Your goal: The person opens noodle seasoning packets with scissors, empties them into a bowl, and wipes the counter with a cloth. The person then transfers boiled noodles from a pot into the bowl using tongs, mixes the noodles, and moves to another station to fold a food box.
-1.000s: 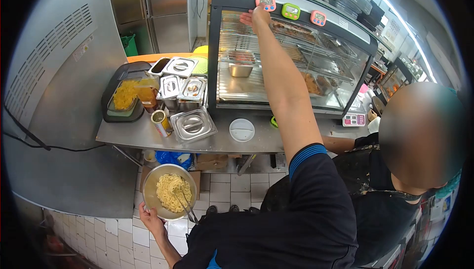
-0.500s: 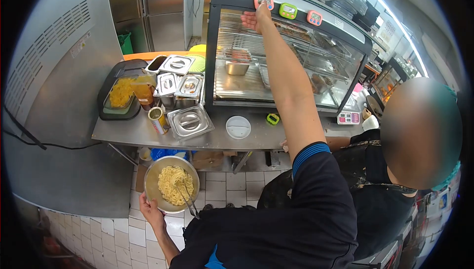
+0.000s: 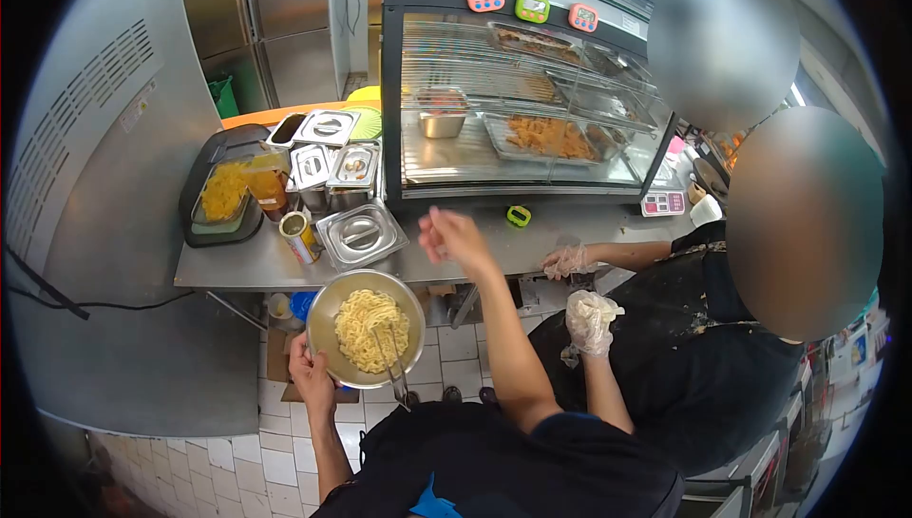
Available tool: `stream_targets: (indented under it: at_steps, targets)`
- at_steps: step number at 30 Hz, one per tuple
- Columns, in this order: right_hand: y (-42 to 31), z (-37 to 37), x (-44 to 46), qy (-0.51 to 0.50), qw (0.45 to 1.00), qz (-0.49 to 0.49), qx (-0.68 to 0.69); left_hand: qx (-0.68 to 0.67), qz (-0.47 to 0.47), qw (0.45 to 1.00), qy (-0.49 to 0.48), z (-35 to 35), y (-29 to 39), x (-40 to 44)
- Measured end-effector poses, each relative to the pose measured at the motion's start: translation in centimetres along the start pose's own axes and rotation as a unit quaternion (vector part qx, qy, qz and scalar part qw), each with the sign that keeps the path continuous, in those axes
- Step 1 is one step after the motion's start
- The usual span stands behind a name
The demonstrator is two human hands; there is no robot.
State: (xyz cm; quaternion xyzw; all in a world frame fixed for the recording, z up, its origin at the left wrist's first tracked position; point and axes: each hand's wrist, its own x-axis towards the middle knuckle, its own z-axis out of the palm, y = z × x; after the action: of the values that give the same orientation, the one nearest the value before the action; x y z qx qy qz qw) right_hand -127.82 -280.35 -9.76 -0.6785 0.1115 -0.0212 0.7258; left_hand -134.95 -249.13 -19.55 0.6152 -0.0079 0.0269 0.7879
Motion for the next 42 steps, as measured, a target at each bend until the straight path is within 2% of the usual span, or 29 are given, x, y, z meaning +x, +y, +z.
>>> stream_targets:
  at_steps: [2, 4, 7, 10, 11, 13, 16, 18, 21, 22, 25, 26, 28, 29, 31, 33, 35, 37, 38, 39, 40, 42]
  targets:
    - [5.9, -1.5, -2.9, 0.052, 0.997, -0.002, -0.051, -0.002, -0.021, 0.999, -0.050, 0.1, -0.7, 0.8]
    - [9.2, -3.5, -7.3, 0.062, 0.989, 0.018, -0.130, -0.007, -0.042, 0.995, -0.087, 1.1, -0.9, 1.0]
    - [13.1, -5.4, -14.4, 0.139, 0.980, 0.054, -0.130, -0.003, -0.059, 0.989, -0.138, 2.9, -2.1, 1.0]
    - [14.1, -5.2, -21.9, 0.179, 0.969, 0.145, -0.086, 0.033, -0.128, 0.959, -0.252, 4.5, -2.2, 0.5]
    - [13.9, -4.4, -24.2, 0.223, 0.958, 0.159, -0.090, 0.034, -0.136, 0.955, -0.260, 4.7, -2.5, 0.5]
    - [15.2, -3.7, -28.5, 0.250, 0.949, 0.171, -0.084, 0.058, -0.185, 0.919, -0.344, 5.2, -3.5, -0.4]
    - [16.4, -1.9, -34.3, 0.303, 0.933, 0.183, -0.068, 0.048, -0.209, 0.881, -0.421, 6.7, -3.2, -3.2]
    - [16.5, -0.3, -37.6, 0.338, 0.921, 0.184, -0.063, 0.056, -0.198, 0.854, -0.477, 6.7, -4.1, -4.6]
    - [16.8, 1.8, -42.8, 0.364, 0.915, 0.174, -0.023, 0.052, -0.220, 0.838, -0.497, 7.6, -3.4, -8.7]
    - [18.4, 3.2, -46.8, 0.406, 0.892, 0.195, -0.039, 0.073, -0.180, 0.820, -0.539, 7.1, -4.7, -11.3]
    - [18.8, 6.0, -53.2, 0.429, 0.875, 0.220, -0.053, 0.065, -0.192, 0.821, -0.533, 7.4, -3.7, -17.4]
    - [18.8, 6.8, -55.2, 0.419, 0.882, 0.216, -0.017, 0.055, -0.167, 0.828, -0.533, 7.5, -4.1, -19.7]
    - [18.6, 8.9, -58.5, 0.396, 0.894, 0.196, 0.072, 0.079, -0.181, 0.834, -0.516, 6.5, -4.4, -24.9]
    - [18.6, 9.8, -59.6, 0.390, 0.897, 0.192, 0.073, 0.098, -0.186, 0.835, -0.509, 6.5, -4.4, -26.9]
    - [18.6, 11.2, -61.8, 0.405, 0.886, 0.169, 0.148, 0.049, -0.171, 0.855, -0.488, 5.9, -5.9, -31.7]
    - [19.0, 12.1, -63.3, 0.426, 0.880, 0.150, 0.147, 0.054, -0.172, 0.860, -0.478, 5.6, -4.6, -35.0]
    - [19.4, 12.5, -64.8, 0.441, 0.882, 0.142, 0.091, 0.091, -0.090, 0.852, -0.508, 4.7, -4.4, -37.3]
    - [19.3, 12.5, -66.8, 0.444, 0.880, 0.139, 0.093, 0.094, -0.098, 0.853, -0.504, 4.1, -3.9, -38.8]
    - [18.4, 12.5, -67.7, 0.456, 0.867, 0.180, -0.089, 0.097, -0.105, 0.848, -0.510, 3.9, -3.5, -39.1]
    - [17.5, 12.4, -68.4, 0.452, 0.824, 0.212, -0.268, 0.101, -0.112, 0.843, -0.516, 3.8, -2.9, -39.2]
    - [16.7, 12.3, -68.7, 0.474, 0.794, 0.268, -0.271, 0.100, -0.103, 0.839, -0.525, 3.8, -2.1, -39.2]
    - [14.5, 11.7, -68.9, 0.499, 0.776, 0.268, -0.277, 0.112, -0.075, 0.837, -0.530, 3.9, -2.0, -38.7]
